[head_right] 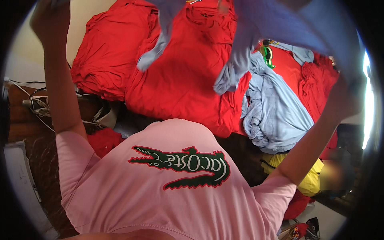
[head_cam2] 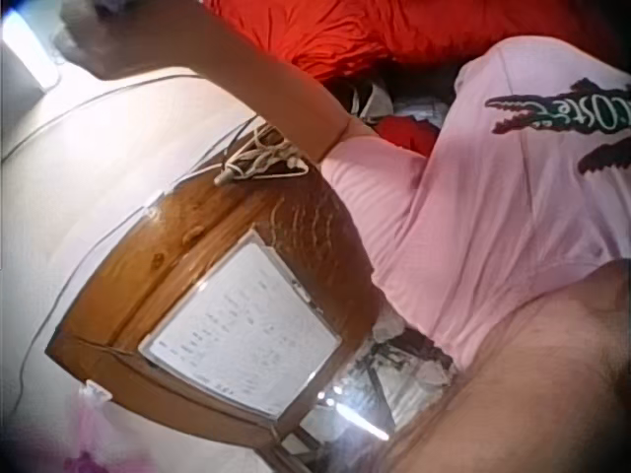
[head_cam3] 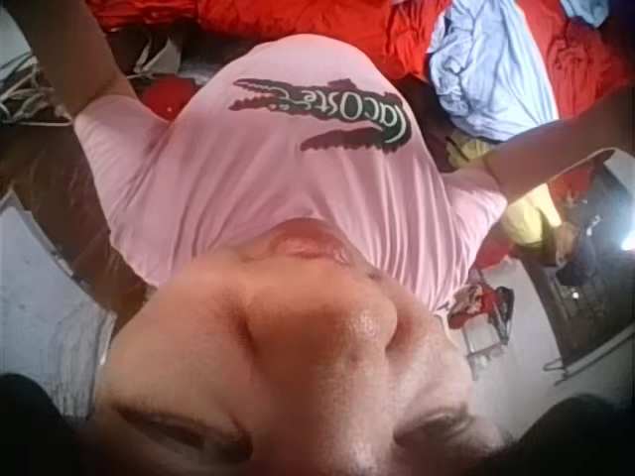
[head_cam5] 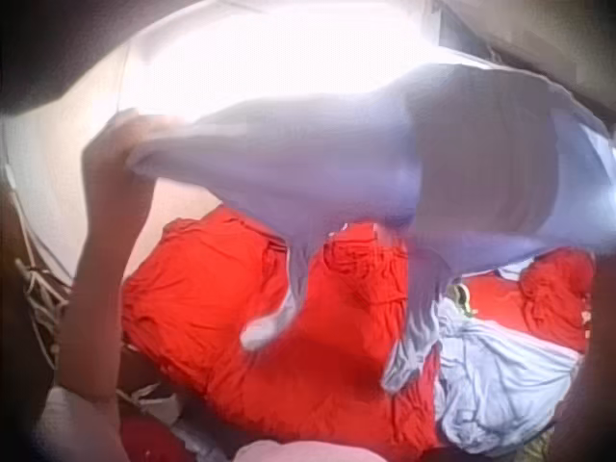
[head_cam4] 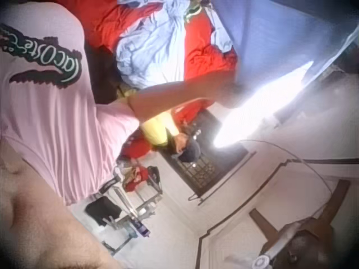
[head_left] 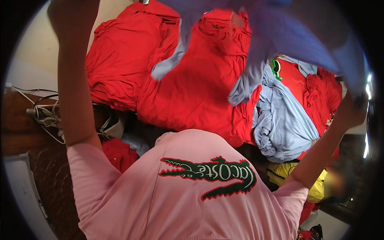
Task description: The person folds several blue and tan shirts on a bed and then carries a folded tan shirt into a garment manufacturing workshop to show it to others.
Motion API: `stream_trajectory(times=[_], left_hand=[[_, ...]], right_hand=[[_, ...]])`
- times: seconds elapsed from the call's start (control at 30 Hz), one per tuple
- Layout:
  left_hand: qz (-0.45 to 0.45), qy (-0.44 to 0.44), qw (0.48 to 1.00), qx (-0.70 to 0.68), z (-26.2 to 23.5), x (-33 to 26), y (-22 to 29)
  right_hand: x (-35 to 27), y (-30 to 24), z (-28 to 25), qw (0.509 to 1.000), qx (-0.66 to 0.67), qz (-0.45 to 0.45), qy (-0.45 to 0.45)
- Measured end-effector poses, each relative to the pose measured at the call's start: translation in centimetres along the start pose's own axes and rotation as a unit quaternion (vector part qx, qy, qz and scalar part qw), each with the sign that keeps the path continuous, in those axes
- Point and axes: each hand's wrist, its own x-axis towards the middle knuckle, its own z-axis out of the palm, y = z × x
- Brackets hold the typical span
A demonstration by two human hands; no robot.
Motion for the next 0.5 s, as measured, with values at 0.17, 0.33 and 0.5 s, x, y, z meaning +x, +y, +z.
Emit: stream_trajectory(times=[0.17, 0.33, 0.5], left_hand=[[-0.188, -0.214, 0.894, -0.345, -4.0, -12.3, 6.5], [-0.362, -0.424, 0.774, -0.299, -7.9, -25.6, 11.4], [-0.424, -0.727, 0.451, -0.298, -8.3, -34.5, 9.5]], right_hand=[[-13.8, -7.6, -3.3, 0.868, 0.388, 0.041, -0.307], [-28.9, -13.3, -6.1, 0.584, 0.427, 0.173, -0.668], [-34.6, -14.3, -4.5, 0.375, 0.379, 0.294, -0.793]])
